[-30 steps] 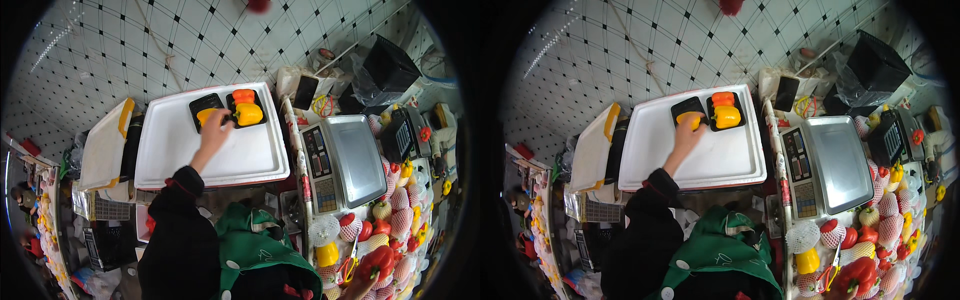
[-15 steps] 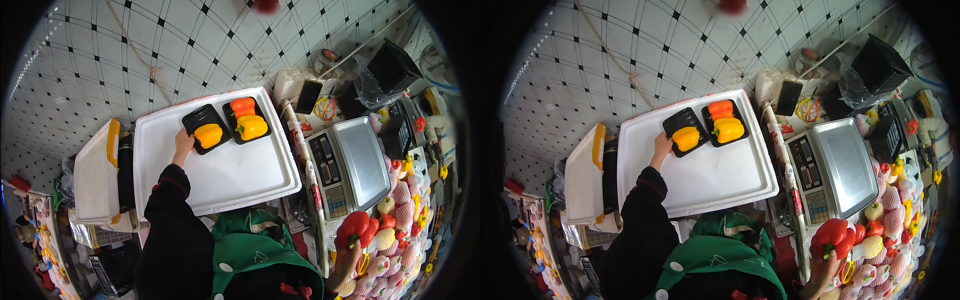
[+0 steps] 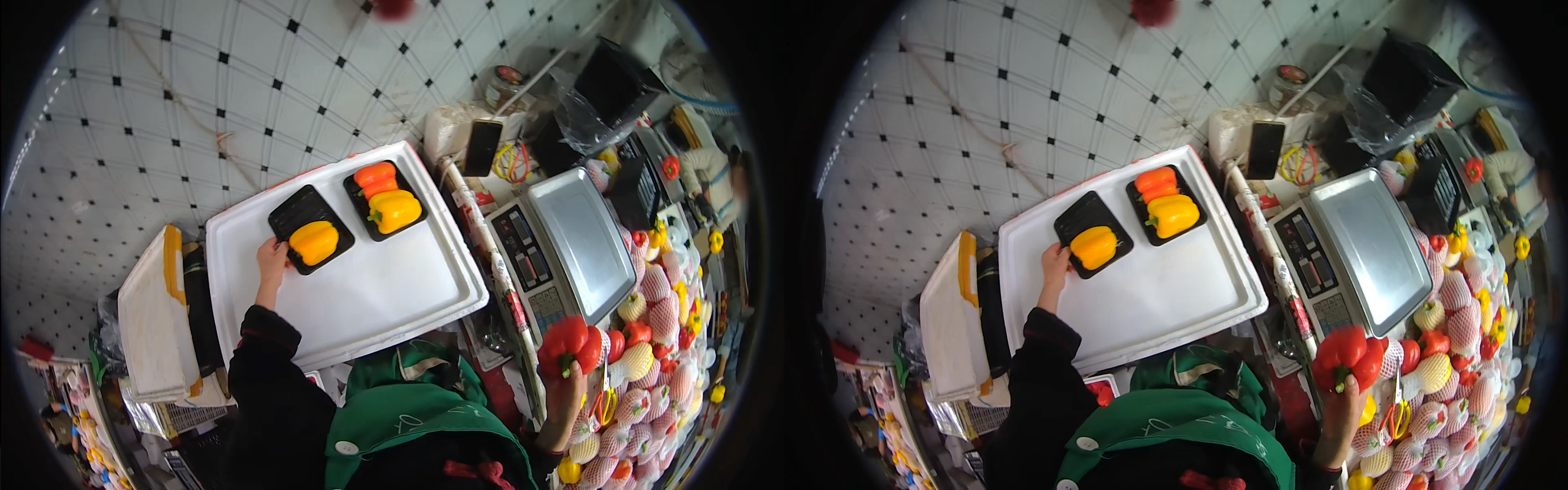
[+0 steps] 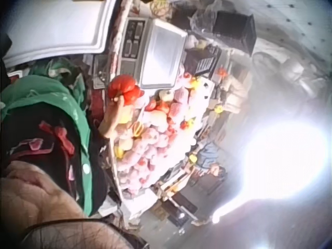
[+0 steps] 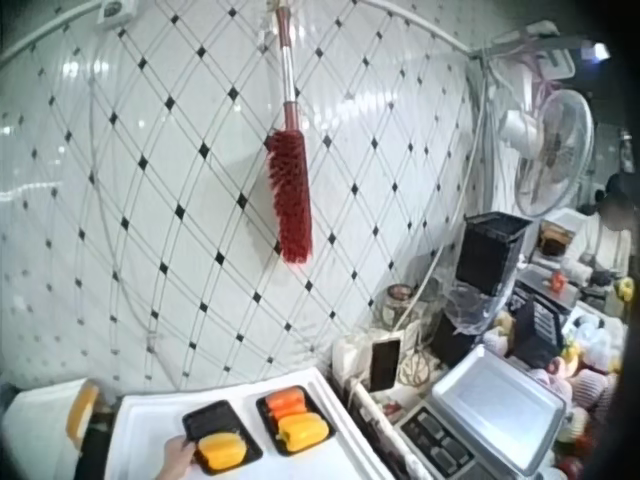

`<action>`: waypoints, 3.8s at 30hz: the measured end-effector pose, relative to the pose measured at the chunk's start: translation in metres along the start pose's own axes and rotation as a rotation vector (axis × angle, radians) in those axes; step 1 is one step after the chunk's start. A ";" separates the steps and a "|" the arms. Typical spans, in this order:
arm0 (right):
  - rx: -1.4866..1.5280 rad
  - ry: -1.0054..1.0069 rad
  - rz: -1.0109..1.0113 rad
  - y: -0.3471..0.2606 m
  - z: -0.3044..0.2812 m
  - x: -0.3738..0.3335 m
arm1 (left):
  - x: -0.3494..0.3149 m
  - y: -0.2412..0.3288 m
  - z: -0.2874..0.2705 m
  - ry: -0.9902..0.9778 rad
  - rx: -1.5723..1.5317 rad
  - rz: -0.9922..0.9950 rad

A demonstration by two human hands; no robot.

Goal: The person removes red and yellow bell peppers from foam netting, trims the stems with scissors, weighs them on a digital scale, and places them into black plastic trays. The person repeats this process for multiple peppers, arranging them in trays on a white surface.

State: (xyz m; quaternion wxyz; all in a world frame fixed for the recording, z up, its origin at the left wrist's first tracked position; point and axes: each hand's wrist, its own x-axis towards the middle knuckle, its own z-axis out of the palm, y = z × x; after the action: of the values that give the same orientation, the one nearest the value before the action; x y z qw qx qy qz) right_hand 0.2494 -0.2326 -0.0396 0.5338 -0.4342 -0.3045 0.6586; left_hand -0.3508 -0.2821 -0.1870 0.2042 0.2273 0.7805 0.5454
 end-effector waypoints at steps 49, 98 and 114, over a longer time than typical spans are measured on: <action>-0.895 0.356 -0.561 -0.153 -0.057 0.130 | -0.239 0.263 0.412 -0.951 0.125 0.519; -0.363 -0.048 -0.089 -0.051 -0.030 0.053 | -0.288 0.253 0.287 -1.392 -0.468 0.210; -1.627 -1.001 -0.455 -0.224 0.027 0.052 | -0.262 0.300 0.358 -1.136 0.013 0.668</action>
State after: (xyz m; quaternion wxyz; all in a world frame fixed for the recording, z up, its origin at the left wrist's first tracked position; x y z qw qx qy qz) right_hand 0.3208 -0.1257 0.1535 -0.0050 -0.2711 -0.9328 0.2372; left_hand 0.1045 -0.0715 0.0003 0.4029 0.7109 0.4422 0.3698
